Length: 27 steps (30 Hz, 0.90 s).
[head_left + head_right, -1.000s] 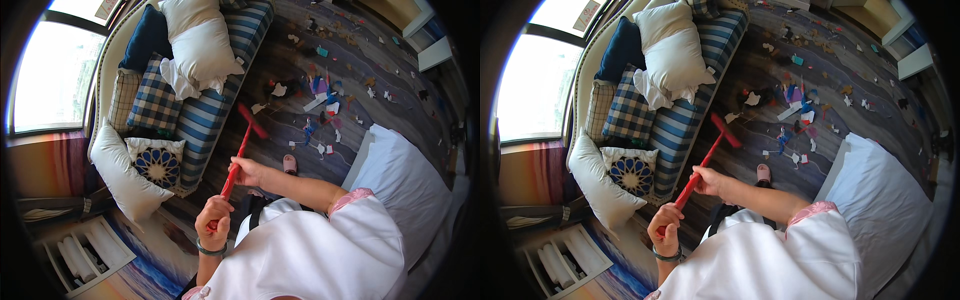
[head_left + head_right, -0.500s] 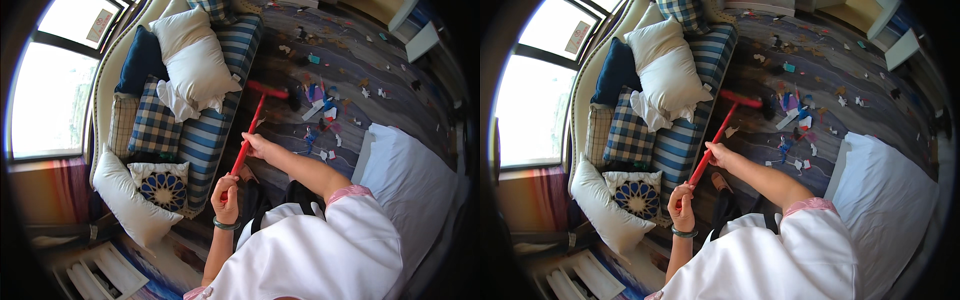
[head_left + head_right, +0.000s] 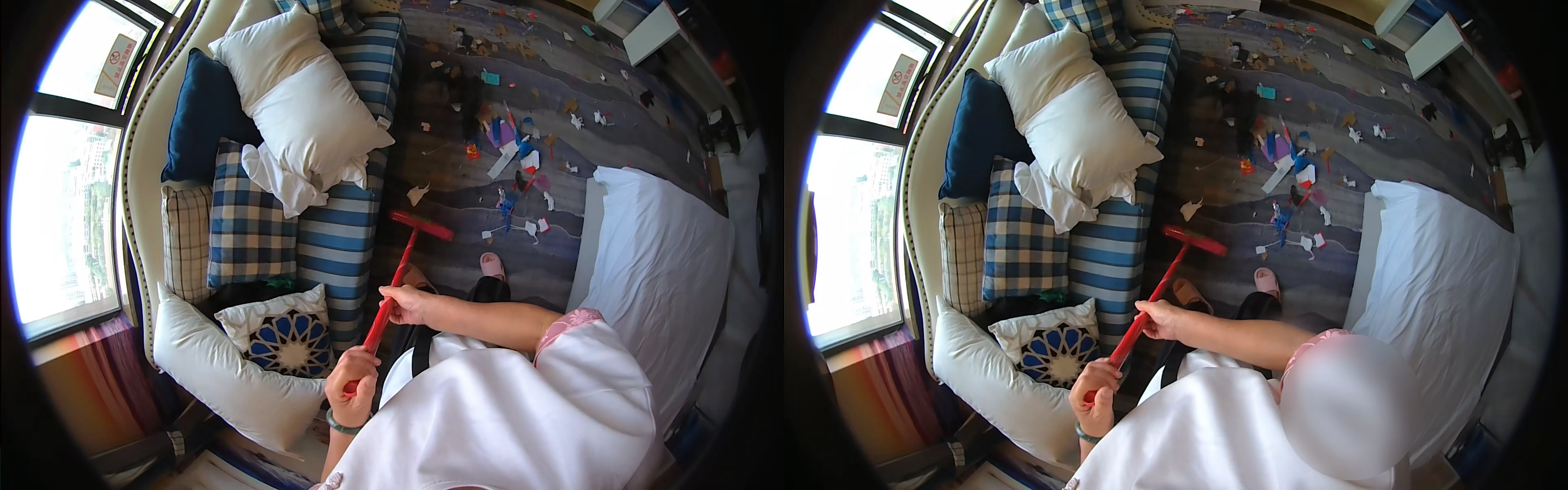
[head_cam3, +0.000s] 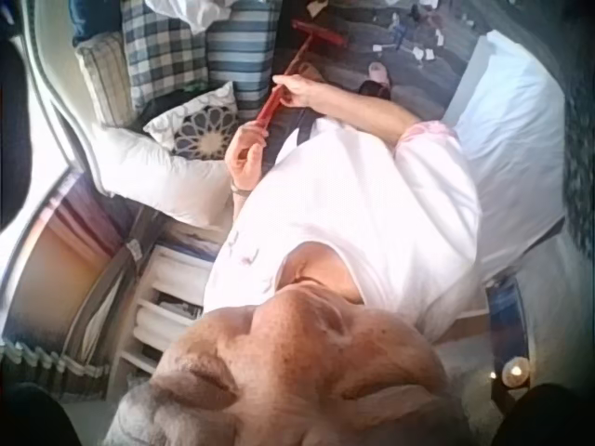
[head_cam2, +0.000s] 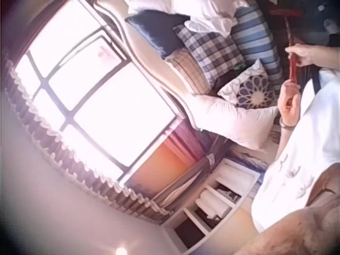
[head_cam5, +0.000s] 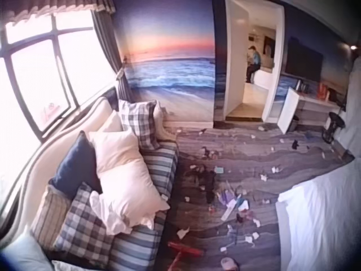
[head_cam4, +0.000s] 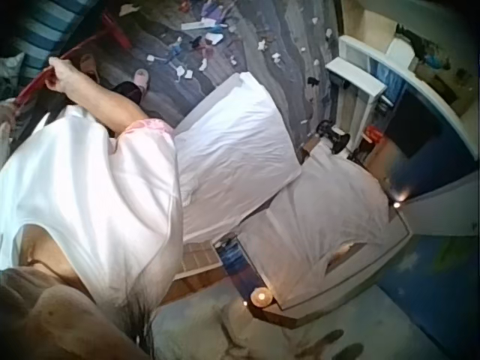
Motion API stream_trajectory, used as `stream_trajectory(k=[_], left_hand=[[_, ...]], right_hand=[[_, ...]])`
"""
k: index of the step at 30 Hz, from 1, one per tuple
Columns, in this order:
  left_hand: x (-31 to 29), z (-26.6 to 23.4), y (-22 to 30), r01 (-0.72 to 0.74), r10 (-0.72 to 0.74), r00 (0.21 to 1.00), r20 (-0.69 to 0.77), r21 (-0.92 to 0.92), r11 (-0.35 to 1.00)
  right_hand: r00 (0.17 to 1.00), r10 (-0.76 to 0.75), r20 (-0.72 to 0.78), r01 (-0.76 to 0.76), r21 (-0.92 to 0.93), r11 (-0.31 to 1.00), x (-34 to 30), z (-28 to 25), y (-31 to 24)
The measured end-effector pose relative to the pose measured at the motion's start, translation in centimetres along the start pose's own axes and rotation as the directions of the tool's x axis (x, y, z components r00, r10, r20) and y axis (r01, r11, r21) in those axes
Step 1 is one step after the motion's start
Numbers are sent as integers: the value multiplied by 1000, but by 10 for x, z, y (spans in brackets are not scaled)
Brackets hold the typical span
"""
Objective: The person picks up a white pillow from the bed and places it on a sofa, then lifts a sofa cushion to retrieve a black bag. The person then uses a red broom to sweep scattered debris on the floor into a pile.
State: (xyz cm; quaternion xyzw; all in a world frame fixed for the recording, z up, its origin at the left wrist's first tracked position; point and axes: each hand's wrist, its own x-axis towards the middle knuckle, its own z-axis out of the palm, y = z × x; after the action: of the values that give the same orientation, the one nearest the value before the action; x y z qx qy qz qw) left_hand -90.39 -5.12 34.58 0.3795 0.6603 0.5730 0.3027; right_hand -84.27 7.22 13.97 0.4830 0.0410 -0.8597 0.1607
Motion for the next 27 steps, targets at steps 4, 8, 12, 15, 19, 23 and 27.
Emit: stream_trajectory(k=[4,8,12,15,19,23,27], left_hand=[[30,-16,-25,-14,11,999,-34,-89,996],[73,-6,-63,-84,83,996,-11,-129,988],[107,-13,-42,-148,168,980,102,-181,972],[111,-13,-31,-184,240,915,323,-194,964],[116,6,-29,-195,294,714,636,-222,955],[142,49,-28,-113,279,522,806,-259,959],[181,110,-42,45,258,464,848,-313,949]], right_hand=[[986,-162,-35,164,41,986,26,15,-36],[951,-303,-61,307,77,949,68,-1,-85],[939,-344,12,331,240,912,45,12,-96],[919,-395,-7,370,368,853,32,-2,-77],[870,-492,-17,435,495,752,-3,-48,-66],[848,-513,-135,473,632,614,-41,-98,-52],[822,-499,-273,472,818,330,-44,-159,-38]])
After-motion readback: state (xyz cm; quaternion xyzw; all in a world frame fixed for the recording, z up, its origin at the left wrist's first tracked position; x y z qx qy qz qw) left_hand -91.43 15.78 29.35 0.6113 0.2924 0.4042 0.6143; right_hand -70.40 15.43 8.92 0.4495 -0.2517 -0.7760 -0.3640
